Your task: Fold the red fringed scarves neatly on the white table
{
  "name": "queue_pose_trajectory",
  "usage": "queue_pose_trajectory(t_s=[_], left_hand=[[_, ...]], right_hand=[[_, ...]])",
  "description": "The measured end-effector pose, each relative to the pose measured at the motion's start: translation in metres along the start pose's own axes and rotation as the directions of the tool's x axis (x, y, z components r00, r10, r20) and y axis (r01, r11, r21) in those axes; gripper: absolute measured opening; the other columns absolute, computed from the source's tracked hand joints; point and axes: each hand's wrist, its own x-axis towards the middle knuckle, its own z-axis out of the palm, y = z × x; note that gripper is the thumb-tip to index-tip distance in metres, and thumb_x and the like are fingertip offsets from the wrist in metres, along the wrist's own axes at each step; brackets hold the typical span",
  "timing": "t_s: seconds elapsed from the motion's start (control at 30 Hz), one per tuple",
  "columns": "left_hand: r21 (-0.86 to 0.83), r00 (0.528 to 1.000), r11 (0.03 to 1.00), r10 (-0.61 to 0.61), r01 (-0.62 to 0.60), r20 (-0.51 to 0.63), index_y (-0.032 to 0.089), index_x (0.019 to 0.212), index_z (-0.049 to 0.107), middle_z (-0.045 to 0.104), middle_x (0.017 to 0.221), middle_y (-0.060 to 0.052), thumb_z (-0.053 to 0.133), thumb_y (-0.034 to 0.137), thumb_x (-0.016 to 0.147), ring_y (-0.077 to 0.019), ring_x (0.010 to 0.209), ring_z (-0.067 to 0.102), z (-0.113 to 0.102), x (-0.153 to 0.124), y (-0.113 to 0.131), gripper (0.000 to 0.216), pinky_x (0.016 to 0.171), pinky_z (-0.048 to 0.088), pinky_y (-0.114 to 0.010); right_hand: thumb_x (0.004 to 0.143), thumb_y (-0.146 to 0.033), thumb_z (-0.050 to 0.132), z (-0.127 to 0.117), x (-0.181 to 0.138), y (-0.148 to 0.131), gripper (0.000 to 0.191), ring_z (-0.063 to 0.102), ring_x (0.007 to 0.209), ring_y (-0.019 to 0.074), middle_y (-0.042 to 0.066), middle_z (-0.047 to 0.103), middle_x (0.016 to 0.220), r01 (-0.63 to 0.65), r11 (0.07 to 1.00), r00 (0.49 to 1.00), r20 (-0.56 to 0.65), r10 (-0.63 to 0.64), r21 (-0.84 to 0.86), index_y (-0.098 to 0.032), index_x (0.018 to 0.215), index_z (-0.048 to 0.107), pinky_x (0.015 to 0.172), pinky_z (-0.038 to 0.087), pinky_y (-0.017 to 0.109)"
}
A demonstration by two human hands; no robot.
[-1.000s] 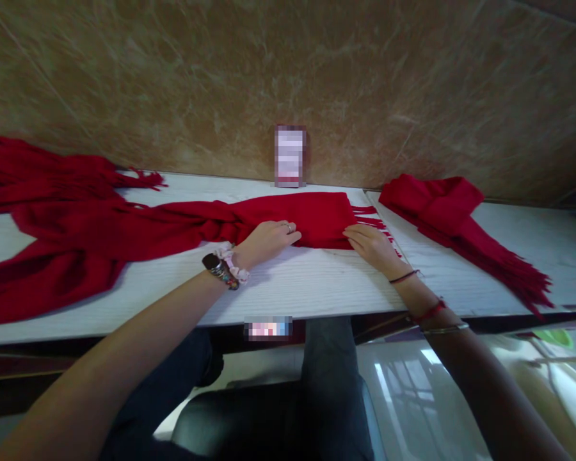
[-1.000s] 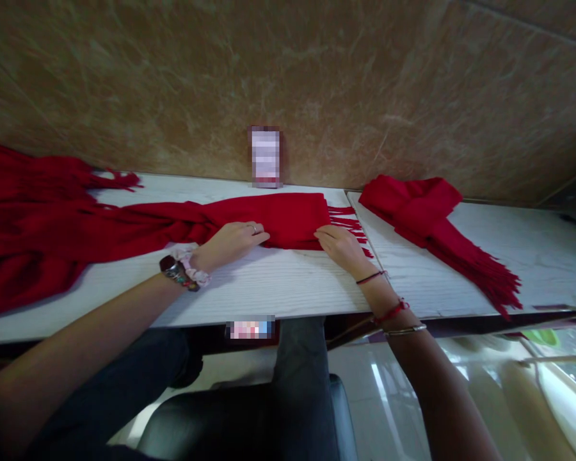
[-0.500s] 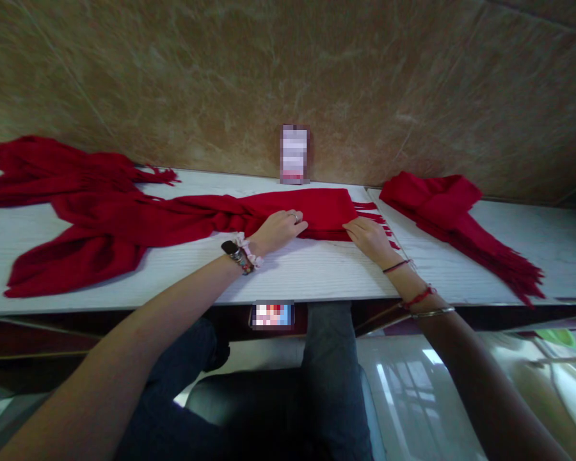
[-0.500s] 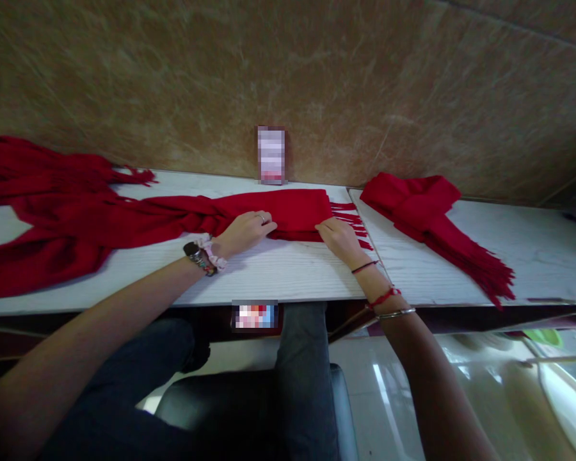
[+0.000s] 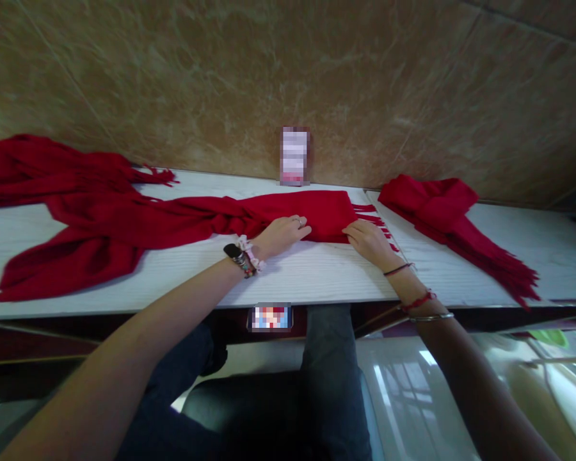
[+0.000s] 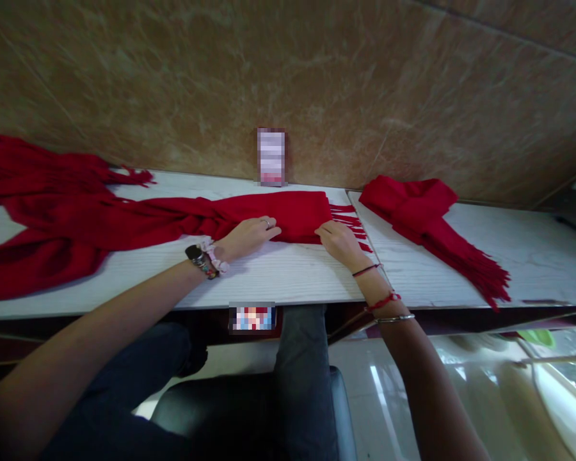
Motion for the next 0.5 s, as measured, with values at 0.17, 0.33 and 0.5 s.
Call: queue_pose_trajectory(t_s=[0.17,0.33,0.5], left_hand=[[-0.15,1.0,0.989,-0.022,0.02,-0.011,0.019,0.119,0.056,0.055,0.108,-0.008,0.041,0.009,0.086,-0.0154,0.089,0.057,-0.001,-0.004,-0.002,0.038,0.072,0.045,-0.026],[-0.283,0.999,0.958,0.04,-0.048,-0.031,0.019,0.125,0.053,0.05,0.122,-0.009,0.042,0.018,0.086,-0.0166,0.102,0.055,0.001,-0.007,-0.005,0.041,0.088,0.044,-0.029],[-0.334,0.998,0.942,0.032,-0.009,0.062,0.019,0.131,0.047,0.027,0.148,-0.015,0.041,0.034,0.09,-0.0312,0.137,0.021,0.005,-0.006,-0.006,0.044,0.107,0.026,-0.048]], right_hand=[[0.083,-0.011,0.047,-0.012,-0.004,0.003,0.023,0.063,0.088,0.0205,0.01,0.069,0.091,0.001,0.986,1.0,-0.023,0.003,0.168,-0.015,0.088,0.069,0.083,0.05,0.035],[0.082,-0.023,0.054,-0.018,0.033,0.03,0.017,0.066,0.083,0.0195,0.007,0.072,0.088,-0.128,0.942,0.983,-0.088,0.163,0.312,-0.016,0.085,0.069,0.078,0.052,0.033],[0.087,-0.018,0.043,0.002,0.11,0.041,0.03,0.063,0.099,0.0227,0.012,0.07,0.104,-0.39,0.914,0.92,0.096,0.381,0.114,-0.012,0.103,0.068,0.089,0.047,0.036]])
